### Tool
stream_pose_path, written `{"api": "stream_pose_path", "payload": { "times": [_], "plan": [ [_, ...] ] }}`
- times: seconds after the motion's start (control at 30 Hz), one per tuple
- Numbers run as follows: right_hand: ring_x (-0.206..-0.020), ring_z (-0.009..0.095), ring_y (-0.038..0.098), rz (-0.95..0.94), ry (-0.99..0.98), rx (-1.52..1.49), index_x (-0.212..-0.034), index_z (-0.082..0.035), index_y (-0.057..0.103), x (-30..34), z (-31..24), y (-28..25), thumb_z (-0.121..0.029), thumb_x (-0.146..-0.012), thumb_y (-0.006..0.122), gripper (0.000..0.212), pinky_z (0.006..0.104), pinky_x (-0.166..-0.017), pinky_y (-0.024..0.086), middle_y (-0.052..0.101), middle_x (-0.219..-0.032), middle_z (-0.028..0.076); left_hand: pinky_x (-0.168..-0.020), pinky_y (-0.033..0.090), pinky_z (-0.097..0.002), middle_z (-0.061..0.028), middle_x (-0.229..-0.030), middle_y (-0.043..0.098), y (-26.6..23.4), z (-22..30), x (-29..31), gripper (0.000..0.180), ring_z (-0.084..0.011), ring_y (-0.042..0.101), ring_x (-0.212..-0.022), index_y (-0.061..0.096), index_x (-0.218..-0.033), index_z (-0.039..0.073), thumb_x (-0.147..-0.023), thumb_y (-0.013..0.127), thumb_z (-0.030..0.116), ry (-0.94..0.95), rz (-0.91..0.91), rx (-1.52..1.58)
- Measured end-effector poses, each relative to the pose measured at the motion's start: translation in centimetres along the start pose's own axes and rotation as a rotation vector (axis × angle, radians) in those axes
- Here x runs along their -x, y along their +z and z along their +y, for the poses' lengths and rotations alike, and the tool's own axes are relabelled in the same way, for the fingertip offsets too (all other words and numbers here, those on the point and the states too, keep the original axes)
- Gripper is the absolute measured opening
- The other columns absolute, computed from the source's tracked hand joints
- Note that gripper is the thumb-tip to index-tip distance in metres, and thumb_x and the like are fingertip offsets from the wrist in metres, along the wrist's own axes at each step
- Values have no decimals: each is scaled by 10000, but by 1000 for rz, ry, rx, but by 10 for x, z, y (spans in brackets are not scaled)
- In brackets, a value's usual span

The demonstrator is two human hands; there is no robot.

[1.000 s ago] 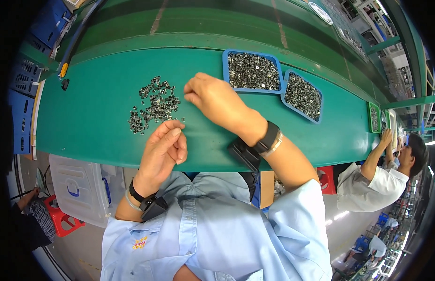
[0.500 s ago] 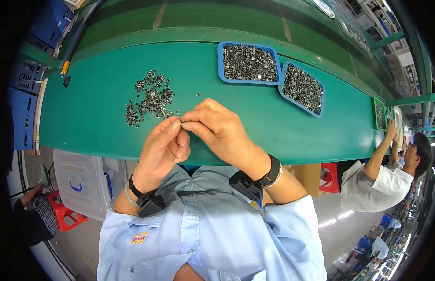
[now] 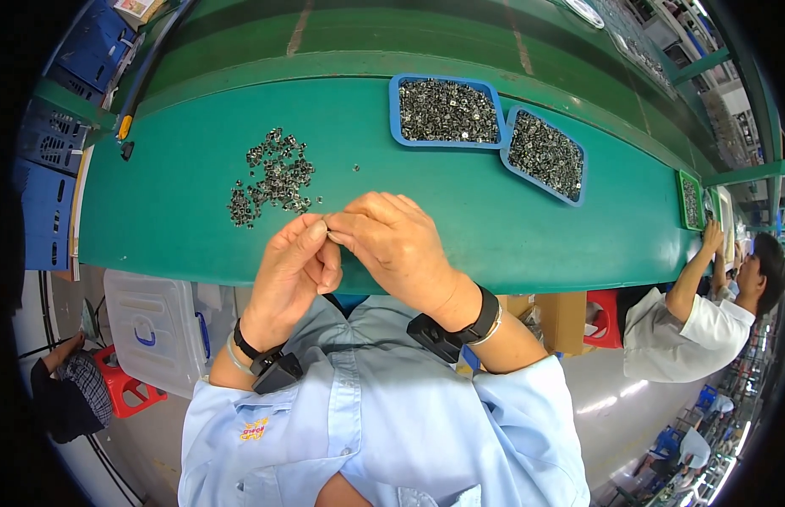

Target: The person is manually assembling small metal components on an industrial production line.

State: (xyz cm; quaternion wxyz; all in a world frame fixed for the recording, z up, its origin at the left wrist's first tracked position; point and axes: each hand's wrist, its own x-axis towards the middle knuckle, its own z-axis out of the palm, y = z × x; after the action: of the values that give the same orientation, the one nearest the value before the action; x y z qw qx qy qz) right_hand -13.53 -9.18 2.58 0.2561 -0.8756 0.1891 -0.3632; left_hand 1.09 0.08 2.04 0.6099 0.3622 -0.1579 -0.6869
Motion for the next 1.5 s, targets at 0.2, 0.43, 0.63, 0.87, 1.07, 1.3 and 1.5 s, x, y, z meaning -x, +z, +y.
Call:
{"api": "stream_pose_path", "payload": {
  "times": [0.2,0.43,0.63,0.87,1.07,1.3,1.5],
  "plan": [
    [-766,215,609,66,43,-43,-928,-83,656,3,-8,4,-35,-726,724,219,312,-639,493,624,-859,50,-447,353,-220,-39,-650,560,-5,-4,1,176,-94,486,-516,557,-967,39,-936,569,212,54,-27,24],
    [-785,208,606,101,30,-100,-925,-85,646,10,-12,8,-35,-738,721,208,304,-652,492,617,-863,52,-445,333,-243,-32,-592,537,-3,-11,0,134,-103,436,-463,542,-936,86,-939,557,220,111,-59,66],
    [-790,201,602,107,106,-192,-929,-84,641,16,-11,13,-43,-753,717,196,303,-652,488,614,-850,46,-460,361,-227,-38,-625,563,-8,-21,-3,140,-109,498,-522,544,-916,54,-930,578,190,126,-162,213],
    [-789,196,602,16,48,-76,-918,-81,646,8,-7,-1,-38,-759,711,177,306,-662,483,617,-845,39,-468,375,-241,-51,-621,556,-3,-5,2,154,-115,477,-508,541,-923,42,-944,551,194,94,-3,-73],
    [-789,199,603,87,104,-264,-886,-67,653,6,-10,1,-26,-755,710,149,310,-678,483,640,-853,48,-464,372,-256,-57,-623,550,2,0,6,166,-125,463,-495,538,-928,49,-951,538,213,73,-74,80],
    [-764,203,603,92,102,-338,-890,-58,654,12,-13,6,-26,-748,715,158,303,-656,485,647,-840,67,-434,298,-265,-24,-582,483,1,-8,7,194,-123,417,-461,511,-944,78,-947,537,270,-20,-173,271],
    [-718,208,601,91,48,-296,-877,-51,654,9,-12,4,-23,-738,719,156,299,-619,482,641,-813,76,-425,299,-273,-31,-591,492,-1,-8,6,185,-125,410,-449,519,-956,78,-947,539,262,-2,-204,219]
  ]
}}
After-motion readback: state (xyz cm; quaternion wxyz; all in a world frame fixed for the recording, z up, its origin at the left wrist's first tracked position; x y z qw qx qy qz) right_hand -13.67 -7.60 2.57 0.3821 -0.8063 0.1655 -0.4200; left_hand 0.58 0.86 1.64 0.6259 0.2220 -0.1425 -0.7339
